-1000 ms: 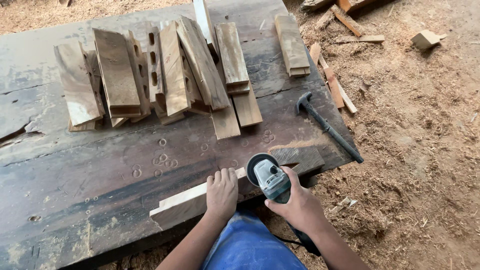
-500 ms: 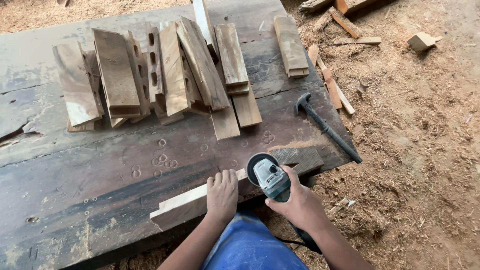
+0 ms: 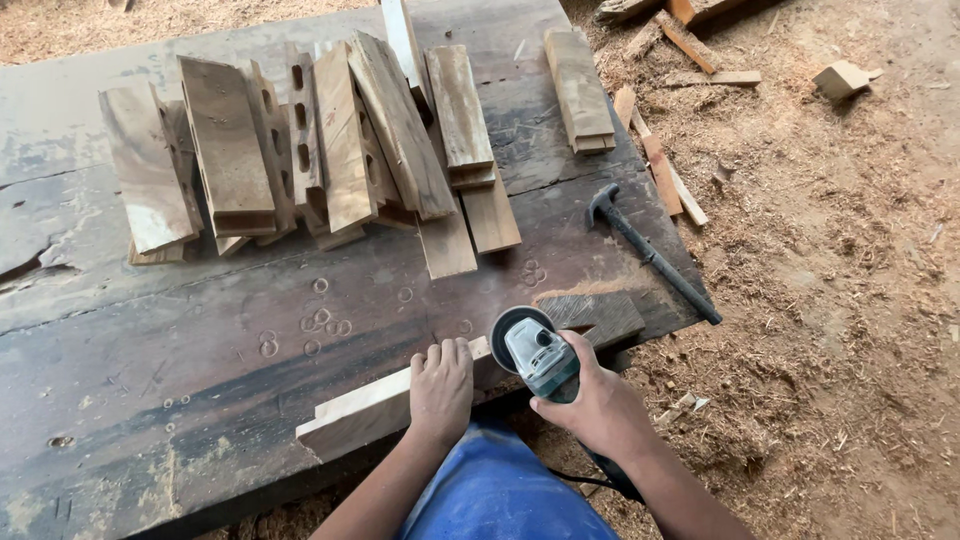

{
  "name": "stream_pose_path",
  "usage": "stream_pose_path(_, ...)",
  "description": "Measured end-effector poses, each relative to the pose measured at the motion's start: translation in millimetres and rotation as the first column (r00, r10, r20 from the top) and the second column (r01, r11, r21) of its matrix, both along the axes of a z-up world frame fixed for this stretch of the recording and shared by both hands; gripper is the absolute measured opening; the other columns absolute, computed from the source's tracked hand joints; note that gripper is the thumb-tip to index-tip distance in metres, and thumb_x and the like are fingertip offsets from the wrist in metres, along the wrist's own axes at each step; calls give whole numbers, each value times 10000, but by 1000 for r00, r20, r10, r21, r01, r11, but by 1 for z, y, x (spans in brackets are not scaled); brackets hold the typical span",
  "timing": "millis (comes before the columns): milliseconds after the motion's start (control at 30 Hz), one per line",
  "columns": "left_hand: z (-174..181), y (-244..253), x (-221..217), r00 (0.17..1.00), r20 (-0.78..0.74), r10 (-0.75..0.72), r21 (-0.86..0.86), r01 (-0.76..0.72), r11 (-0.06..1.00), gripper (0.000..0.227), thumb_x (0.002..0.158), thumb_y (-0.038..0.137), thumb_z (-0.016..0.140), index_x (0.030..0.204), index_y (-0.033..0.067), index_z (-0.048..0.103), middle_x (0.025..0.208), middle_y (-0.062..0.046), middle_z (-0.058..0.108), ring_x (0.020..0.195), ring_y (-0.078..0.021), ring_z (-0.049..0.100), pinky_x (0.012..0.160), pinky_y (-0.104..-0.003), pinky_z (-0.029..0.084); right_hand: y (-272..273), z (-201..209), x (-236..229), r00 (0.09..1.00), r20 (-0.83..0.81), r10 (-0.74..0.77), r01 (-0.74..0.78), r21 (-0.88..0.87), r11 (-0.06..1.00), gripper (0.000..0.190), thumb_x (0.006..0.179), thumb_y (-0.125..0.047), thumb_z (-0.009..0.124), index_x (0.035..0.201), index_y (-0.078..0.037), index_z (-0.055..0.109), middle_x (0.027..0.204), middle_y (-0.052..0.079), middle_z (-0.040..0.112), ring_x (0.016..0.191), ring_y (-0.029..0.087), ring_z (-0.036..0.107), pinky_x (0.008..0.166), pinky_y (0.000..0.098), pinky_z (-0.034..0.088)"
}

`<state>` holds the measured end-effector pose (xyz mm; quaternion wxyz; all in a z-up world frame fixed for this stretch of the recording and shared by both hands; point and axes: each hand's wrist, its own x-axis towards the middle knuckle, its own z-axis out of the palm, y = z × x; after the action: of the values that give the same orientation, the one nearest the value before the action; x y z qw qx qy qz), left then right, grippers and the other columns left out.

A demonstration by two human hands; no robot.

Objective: The person uses an angle grinder with a sanding disc to smooth the surfaces and edges of small rectangular wooden pieces on a workbench. They handle the pieces one at a time, flipping them to sand multiple sides, and place finished pieces back on the bench.

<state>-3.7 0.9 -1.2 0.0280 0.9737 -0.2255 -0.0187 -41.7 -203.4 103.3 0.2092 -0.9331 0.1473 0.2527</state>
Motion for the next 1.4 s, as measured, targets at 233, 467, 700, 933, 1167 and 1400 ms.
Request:
stream_pose_path(233,4,-2,1,994,-98,40,-51,-45,998,711,758,278,690,1356,-53,492,1094,-126,562,1069,-282,544,912,-438,422,-14,-4,-3,998,-25,-50,50,0,999,1064,759,-533,802,1564,-260,162,1183,192,708,1057,351,739,954,443,601)
stream_pose_path(467,0,-2,0,999,-41,15,27,-14,1000,602,815,126,641,1375,-45,501,1101,-116,561,1053,-267,555,895,-410,434,-15,-9,-6,995,18,-97,95,90,991,1080,751,-536,793,1570,-246,152,1186,206,698,1022,359,750,895,461,627)
stream_pose_path(700,-4,0,-1,1000,-9,15,-1,-15,1000,562,834,134,613,1360,-38,513,1082,-112,572,1050,-264,562,897,-407,436,-2,-6,-4,997,-3,-75,75,78,994,1062,732,-524,809,1551,-282,180,1210,191,688,1104,369,717,982,464,573)
stream_pose_path(933,-5,-2,-3,1000,-23,10,12,-10,1000,549,829,120,606,1348,-30,509,1074,-114,565,1038,-259,559,879,-406,435,-19,-13,-6,991,-38,-132,133,32,991,1093,752,-534,787,1596,-242,157,1240,209,686,1127,368,723,999,443,585)
stream_pose_path(1167,2,5,1,999,8,-40,-54,40,998,507,839,132,622,1323,22,521,1080,-136,555,1054,-297,532,876,-434,427,-46,-31,-26,902,317,-292,143,419,896,1058,707,-414,875,1514,-109,264,1321,236,652,1212,374,679,1027,495,526)
stream_pose_path(1400,-11,-16,-12,987,-28,156,-32,-157,987,775,709,111,670,1432,-5,414,1366,-214,503,1307,-414,456,1024,-631,364,-24,-16,-28,972,41,-229,218,182,959,1100,714,-442,838,1574,-221,189,1308,212,639,1164,368,695,1013,462,559)
